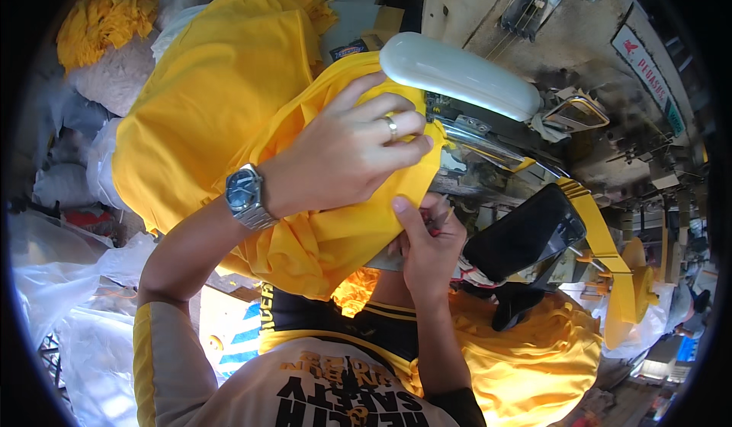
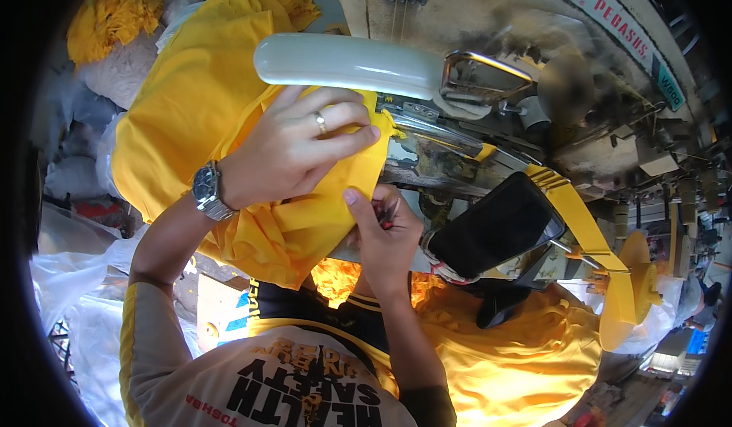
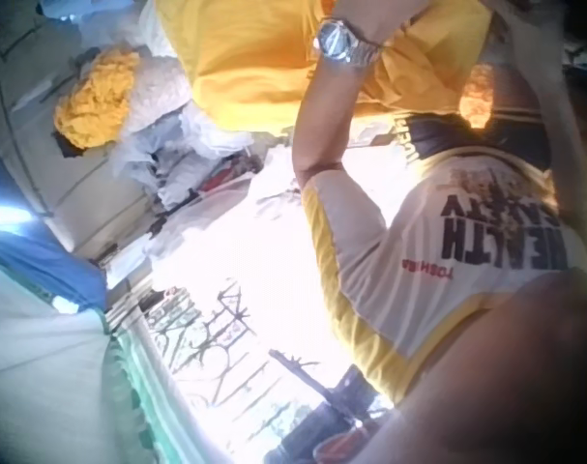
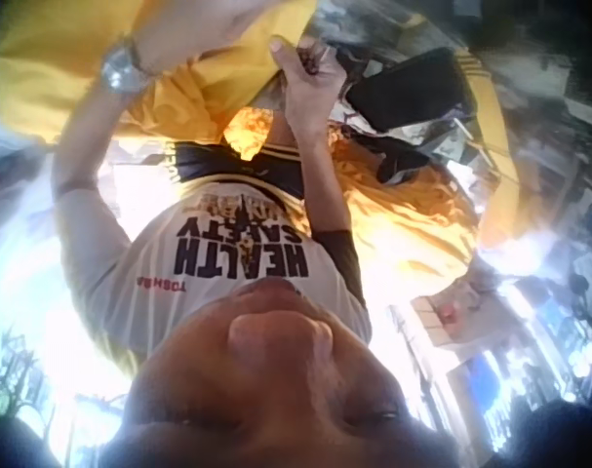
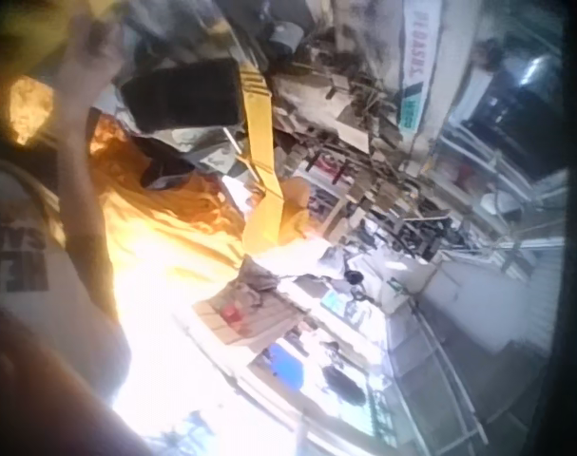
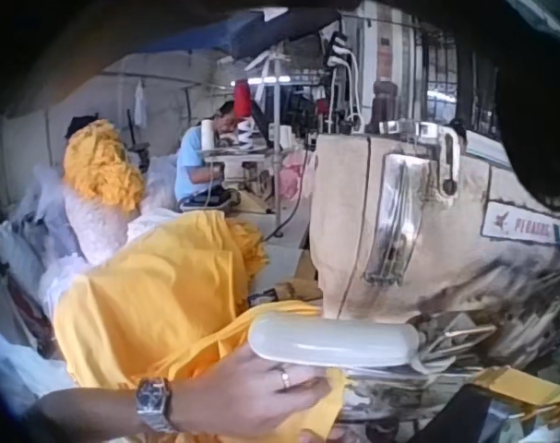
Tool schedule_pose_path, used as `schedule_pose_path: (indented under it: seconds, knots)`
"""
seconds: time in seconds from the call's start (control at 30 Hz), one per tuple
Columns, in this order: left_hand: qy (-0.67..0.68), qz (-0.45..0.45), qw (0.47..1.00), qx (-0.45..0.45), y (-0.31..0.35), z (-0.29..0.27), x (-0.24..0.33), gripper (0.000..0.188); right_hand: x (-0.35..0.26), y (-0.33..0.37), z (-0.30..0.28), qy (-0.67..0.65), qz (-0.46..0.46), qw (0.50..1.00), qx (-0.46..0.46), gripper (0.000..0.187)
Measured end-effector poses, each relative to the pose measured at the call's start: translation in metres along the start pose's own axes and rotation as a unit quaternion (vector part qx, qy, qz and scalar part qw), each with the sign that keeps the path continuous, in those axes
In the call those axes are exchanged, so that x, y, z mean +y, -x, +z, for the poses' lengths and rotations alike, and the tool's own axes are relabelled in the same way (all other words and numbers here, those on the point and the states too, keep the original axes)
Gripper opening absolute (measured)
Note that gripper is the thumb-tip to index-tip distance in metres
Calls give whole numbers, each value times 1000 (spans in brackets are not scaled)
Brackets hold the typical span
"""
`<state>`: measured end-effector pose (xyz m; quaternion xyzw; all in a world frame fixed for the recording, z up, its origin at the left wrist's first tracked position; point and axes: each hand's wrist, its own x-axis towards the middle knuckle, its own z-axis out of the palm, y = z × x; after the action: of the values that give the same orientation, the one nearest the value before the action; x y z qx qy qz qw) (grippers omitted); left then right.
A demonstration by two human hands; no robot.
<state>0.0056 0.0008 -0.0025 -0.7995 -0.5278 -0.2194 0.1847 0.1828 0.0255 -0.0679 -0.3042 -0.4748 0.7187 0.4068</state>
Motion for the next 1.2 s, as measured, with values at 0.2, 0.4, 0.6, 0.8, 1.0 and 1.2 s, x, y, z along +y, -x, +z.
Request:
schedule_pose_path:
  seconds: [0.2, 0.4, 0.6, 0.8, 1.0, 1.2]
  knots:
    - [23, -96, 994, -53, 46, -56, -5, 52, -7, -10, -5, -9, -32, 999, 1, 13]
    - [161, -298, 921, -191, 131, -84, 10, 65, -19, -18, 4, 47, -76, 994, 60, 12]
    - [55, -170, 977, -112, 124, -53, 61, 67, -19, -16, 0, 92, -71, 991, 71, 11]
    - [32, -110, 991, -72, 105, -84, 65, 58, -11, 20, -5, 187, -13, 982, 1, 10]
    - [222, -154, 962, 41, 115, -129, 17, 33, -9, 30, -18, 314, -60, 947, -1, 16]
    - [39, -263, 963, -42, 90, -183, 47, 29, -14, 38, -17, 236, 4, 972, -7, 14]
